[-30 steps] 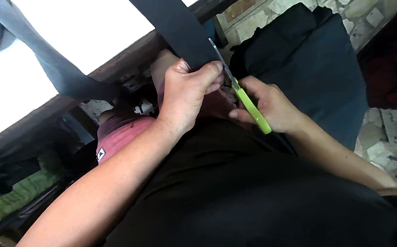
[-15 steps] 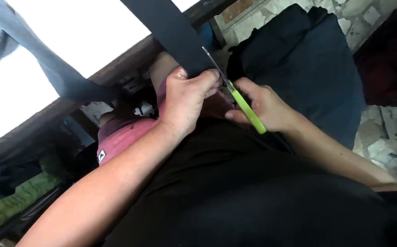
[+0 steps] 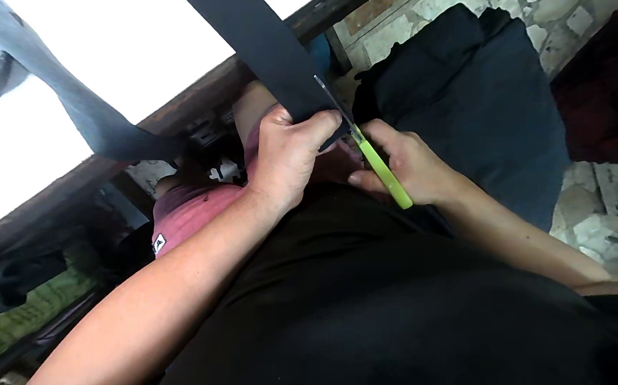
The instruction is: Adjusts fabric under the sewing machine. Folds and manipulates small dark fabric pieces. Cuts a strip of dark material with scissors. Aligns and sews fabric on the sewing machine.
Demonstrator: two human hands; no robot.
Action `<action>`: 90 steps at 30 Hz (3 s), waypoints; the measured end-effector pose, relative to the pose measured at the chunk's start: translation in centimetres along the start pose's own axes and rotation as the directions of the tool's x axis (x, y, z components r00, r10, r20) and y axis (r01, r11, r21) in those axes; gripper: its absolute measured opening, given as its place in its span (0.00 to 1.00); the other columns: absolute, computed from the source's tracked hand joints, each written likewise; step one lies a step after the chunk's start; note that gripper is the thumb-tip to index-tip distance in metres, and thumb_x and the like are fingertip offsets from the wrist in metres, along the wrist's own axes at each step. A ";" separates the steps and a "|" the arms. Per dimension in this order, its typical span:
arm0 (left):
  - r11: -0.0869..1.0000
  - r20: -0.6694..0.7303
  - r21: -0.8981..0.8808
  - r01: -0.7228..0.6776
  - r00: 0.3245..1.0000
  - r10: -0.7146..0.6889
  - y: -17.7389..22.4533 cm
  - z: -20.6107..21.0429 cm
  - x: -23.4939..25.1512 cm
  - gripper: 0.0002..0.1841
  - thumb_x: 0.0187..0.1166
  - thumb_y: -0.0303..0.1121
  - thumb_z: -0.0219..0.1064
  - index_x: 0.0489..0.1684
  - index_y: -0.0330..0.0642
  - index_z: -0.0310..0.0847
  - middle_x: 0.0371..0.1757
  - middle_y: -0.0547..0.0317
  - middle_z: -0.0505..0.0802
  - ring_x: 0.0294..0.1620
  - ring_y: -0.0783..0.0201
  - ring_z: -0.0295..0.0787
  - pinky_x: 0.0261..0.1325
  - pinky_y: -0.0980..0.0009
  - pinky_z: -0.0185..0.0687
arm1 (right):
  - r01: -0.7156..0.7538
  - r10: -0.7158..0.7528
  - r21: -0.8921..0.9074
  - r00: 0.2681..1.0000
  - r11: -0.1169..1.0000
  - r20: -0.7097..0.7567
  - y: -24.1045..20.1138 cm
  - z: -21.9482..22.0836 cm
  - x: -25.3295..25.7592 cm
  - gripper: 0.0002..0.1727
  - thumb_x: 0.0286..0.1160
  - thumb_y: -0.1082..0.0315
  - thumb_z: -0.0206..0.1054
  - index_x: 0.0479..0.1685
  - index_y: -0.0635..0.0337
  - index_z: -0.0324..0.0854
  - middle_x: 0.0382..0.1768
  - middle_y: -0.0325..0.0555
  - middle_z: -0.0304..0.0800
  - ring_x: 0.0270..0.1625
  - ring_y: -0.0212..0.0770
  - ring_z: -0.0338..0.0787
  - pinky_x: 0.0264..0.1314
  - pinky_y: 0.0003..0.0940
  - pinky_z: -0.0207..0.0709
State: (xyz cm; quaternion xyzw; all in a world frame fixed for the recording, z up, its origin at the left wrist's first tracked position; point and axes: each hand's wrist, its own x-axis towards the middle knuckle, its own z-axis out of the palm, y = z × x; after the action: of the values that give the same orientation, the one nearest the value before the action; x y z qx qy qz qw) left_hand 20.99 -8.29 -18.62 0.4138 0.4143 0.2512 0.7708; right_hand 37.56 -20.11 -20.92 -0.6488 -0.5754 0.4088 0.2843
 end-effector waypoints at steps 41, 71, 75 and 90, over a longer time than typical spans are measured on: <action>0.999 0.061 0.030 0.034 0.998 -0.036 0.5 -0.4 0.4 0.07 0.74 0.19 0.63 0.39 0.42 0.82 0.36 0.58 0.95 0.38 0.64 0.95 0.45 0.63 0.95 | 0.096 -0.097 -0.019 0.991 0.995 -0.087 0.4 0.8 0.2 0.22 0.69 0.55 0.70 0.54 0.63 0.80 0.30 0.37 0.85 0.30 0.22 0.82 0.32 0.20 0.77; 0.998 0.053 0.025 0.065 0.996 -0.066 1.3 -0.4 0.9 0.07 0.76 0.19 0.61 0.40 0.42 0.80 0.35 0.57 0.95 0.35 0.64 0.96 0.40 0.65 0.95 | 0.090 -0.091 -0.014 0.990 0.996 -0.110 0.8 0.8 0.1 0.16 0.67 0.60 0.69 0.47 0.63 0.82 0.28 0.38 0.85 0.29 0.23 0.82 0.31 0.20 0.76; 0.998 0.072 0.029 0.049 0.996 -0.051 1.2 -0.3 0.7 0.07 0.76 0.18 0.61 0.41 0.41 0.80 0.37 0.58 0.95 0.37 0.65 0.96 0.43 0.65 0.95 | 0.007 -0.008 -0.021 0.999 1.000 -0.050 -0.1 0.5 0.4 0.27 0.69 0.50 0.71 0.59 0.61 0.78 0.32 0.38 0.84 0.32 0.27 0.83 0.35 0.27 0.79; 0.997 0.068 0.032 0.064 0.995 -0.066 1.1 -0.3 0.6 0.07 0.76 0.18 0.61 0.39 0.42 0.81 0.35 0.58 0.95 0.35 0.66 0.96 0.37 0.67 0.95 | 0.051 -0.052 -0.011 0.995 0.999 -0.088 0.2 1.1 0.6 0.25 0.70 0.52 0.71 0.58 0.63 0.79 0.32 0.39 0.85 0.32 0.26 0.83 0.35 0.24 0.79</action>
State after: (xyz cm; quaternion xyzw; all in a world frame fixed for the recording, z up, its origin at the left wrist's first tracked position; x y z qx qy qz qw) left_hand 20.98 -7.15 -18.03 0.4199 0.4041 0.2054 0.7862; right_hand 36.76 -19.69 -21.77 -0.6524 -0.5806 0.3698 0.3171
